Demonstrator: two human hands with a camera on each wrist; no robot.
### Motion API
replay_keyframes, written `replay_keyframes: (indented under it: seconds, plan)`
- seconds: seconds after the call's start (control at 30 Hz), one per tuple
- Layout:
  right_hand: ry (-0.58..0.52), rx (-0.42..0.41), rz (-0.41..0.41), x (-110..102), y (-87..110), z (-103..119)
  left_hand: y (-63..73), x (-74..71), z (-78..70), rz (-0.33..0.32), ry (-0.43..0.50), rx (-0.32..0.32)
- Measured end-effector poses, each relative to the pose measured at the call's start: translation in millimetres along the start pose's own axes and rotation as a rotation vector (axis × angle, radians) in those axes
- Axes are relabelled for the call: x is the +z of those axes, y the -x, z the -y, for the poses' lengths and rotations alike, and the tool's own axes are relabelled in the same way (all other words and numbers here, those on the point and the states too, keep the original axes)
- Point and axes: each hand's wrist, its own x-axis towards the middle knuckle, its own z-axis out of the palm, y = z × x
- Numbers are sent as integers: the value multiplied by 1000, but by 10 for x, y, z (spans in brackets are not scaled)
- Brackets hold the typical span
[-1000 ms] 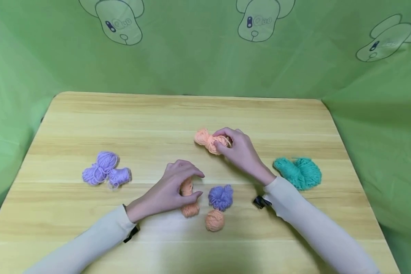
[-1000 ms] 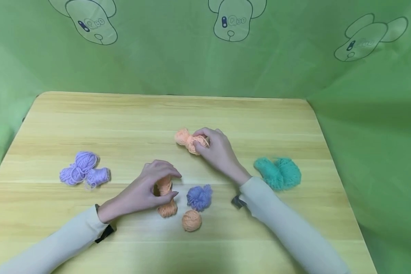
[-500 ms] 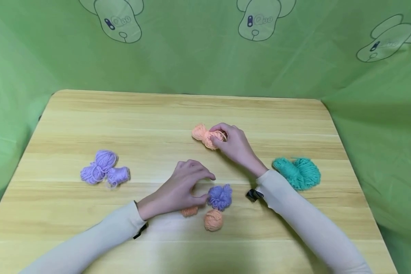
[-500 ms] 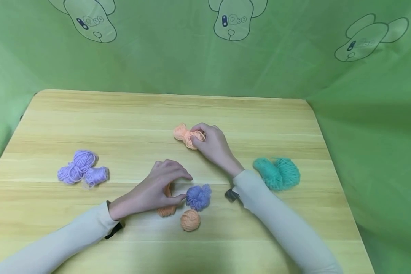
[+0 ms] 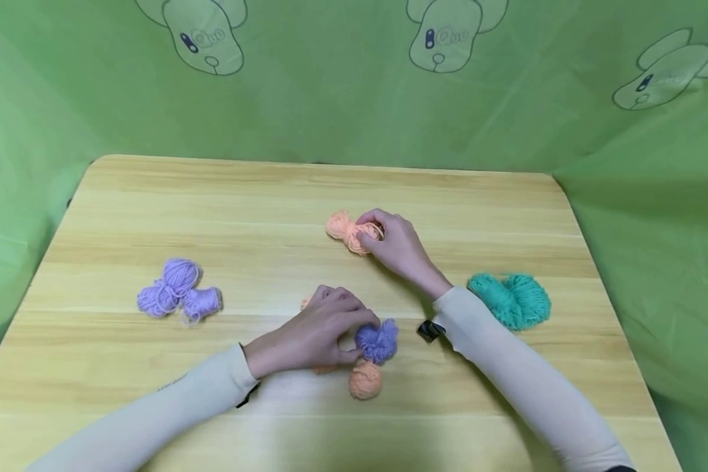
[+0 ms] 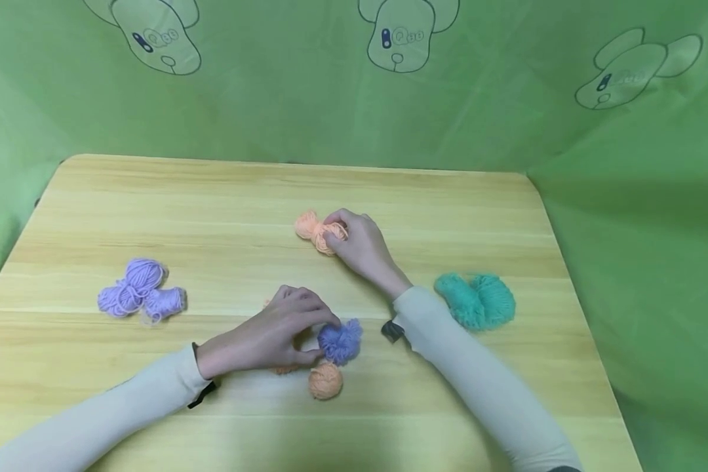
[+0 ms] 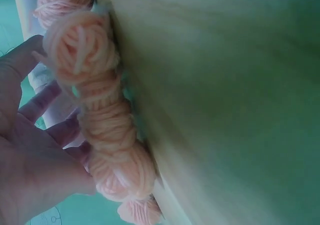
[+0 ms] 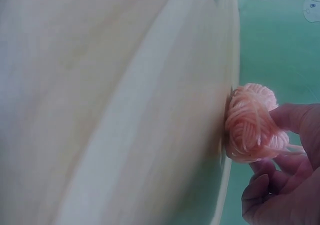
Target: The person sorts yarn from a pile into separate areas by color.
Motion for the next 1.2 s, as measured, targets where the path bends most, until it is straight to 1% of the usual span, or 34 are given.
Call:
replay_keyframes:
  seconds: [0.17, 0.3, 0.53, 0.63, 0.8, 0.9, 1.07, 1.2]
  plan:
    - [7, 17, 20, 11, -15, 5, -2, 36, -3, 3, 9, 2]
    - [16, 18, 24, 5, -43, 8, -16, 62, 0, 0, -5, -4]
    - [18, 10, 34, -9, -38, 3, -66, 73, -14, 28, 13, -49]
    - [23, 3, 20, -21, -5, 10, -81, 73, -24, 32, 17, -60]
    - [35, 10, -7, -59, 61, 39, -105, 95, -22, -6, 21, -51]
    - [37, 20, -15, -79, 93, 46, -114, 138, 27, -37, 64, -52]
    - [22, 29, -27, -106, 141, 23, -123, 232, 127, -73, 133, -86]
    - [-2, 24, -45, -122, 183, -11, -132, 204, 110, -94, 179, -127]
